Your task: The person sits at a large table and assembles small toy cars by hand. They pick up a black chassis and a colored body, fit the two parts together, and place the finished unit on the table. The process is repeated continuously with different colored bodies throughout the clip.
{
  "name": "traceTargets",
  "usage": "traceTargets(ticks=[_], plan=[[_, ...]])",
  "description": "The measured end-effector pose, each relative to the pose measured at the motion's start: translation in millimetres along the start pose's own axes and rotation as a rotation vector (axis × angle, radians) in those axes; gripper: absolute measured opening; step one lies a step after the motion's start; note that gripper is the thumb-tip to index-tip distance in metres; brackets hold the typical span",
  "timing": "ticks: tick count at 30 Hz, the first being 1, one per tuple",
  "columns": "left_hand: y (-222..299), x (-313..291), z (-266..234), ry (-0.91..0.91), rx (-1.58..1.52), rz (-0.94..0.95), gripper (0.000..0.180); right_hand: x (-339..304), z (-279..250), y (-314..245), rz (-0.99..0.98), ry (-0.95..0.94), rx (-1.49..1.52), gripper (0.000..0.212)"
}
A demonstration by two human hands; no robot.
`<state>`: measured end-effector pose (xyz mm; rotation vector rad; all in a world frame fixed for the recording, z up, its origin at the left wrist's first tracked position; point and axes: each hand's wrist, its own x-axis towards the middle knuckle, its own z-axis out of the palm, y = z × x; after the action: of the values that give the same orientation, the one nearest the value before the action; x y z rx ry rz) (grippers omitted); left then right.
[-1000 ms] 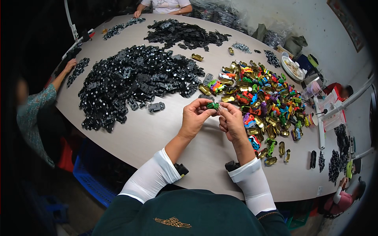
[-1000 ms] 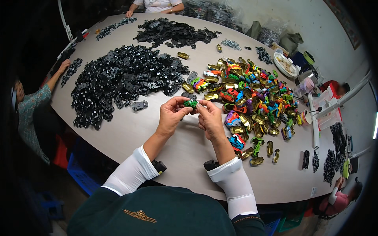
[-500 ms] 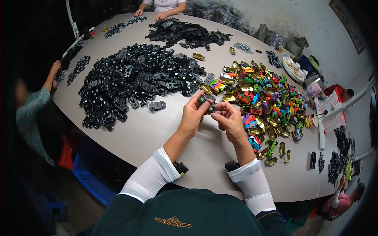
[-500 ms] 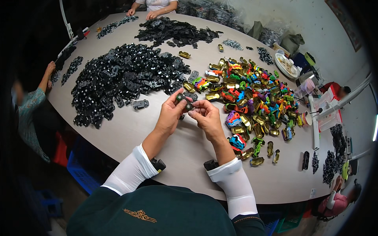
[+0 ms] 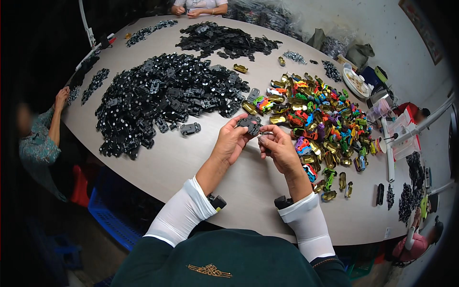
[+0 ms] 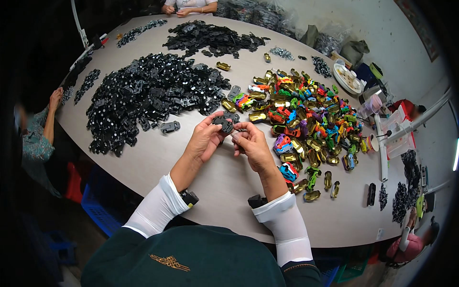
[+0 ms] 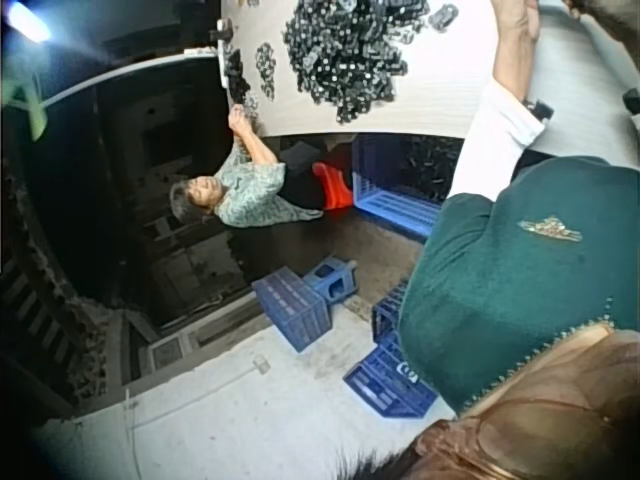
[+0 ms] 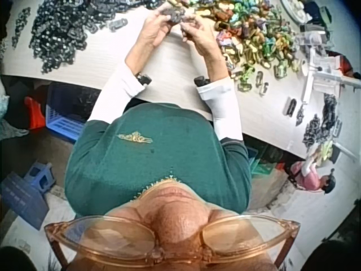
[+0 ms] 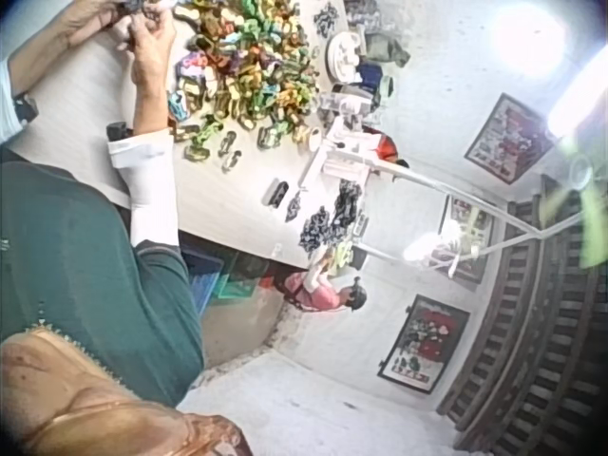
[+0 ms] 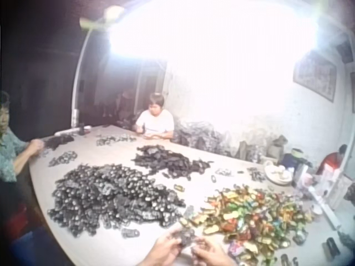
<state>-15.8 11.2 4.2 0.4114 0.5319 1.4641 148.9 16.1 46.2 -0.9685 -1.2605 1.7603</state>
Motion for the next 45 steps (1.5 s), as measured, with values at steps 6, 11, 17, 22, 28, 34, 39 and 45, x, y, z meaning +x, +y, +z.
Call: traceTargets(ticks=[6,11,17,22,28,34,39,45], plan=[[1.5,-0.3,-4.6,-0.058,0.229,-0.001,0.037,2.5,-3.6,-2.1,-0.075,0.102,-0.103,0.009],[-0.8,-17.3,18.8,-0.127,0.389,-0.073,0.032,0.7,-6.7,-8.1,-0.126,0.094,-0.094,0.010],[-1.7,-10.0,7.8,-0.157,0.486,-0.110,0.017,-1.0,-14.7,-13.9,-0.017,0.011,0.031,0.021],[0.0,-8.3,4.2,-0.107,0.360,-0.153,0.017,-1.4,-17.6,-14.8,0.054,-0.069,0.086,0.023],[7.7,-17.5,18.5,-0.103,0.353,-0.224,0.018,-4.1,-13.0,-18.4,0.110,-0.048,0.163,0.025],[1.7,-9.6,5.6,-0.149,0.397,-0.162,0.018,-1.1,-17.4,-13.8,0.134,-0.085,0.235,0.019],[0.8,-8.9,4.3,-0.157,0.432,-0.126,0.017,-1.8,-16.3,-12.4,0.130,-0.074,0.198,0.015],[-2.5,-8.6,2.9,-0.151,0.452,-0.053,0.015,-4.7,-11.4,-14.7,0.130,-0.041,0.128,0.013]])
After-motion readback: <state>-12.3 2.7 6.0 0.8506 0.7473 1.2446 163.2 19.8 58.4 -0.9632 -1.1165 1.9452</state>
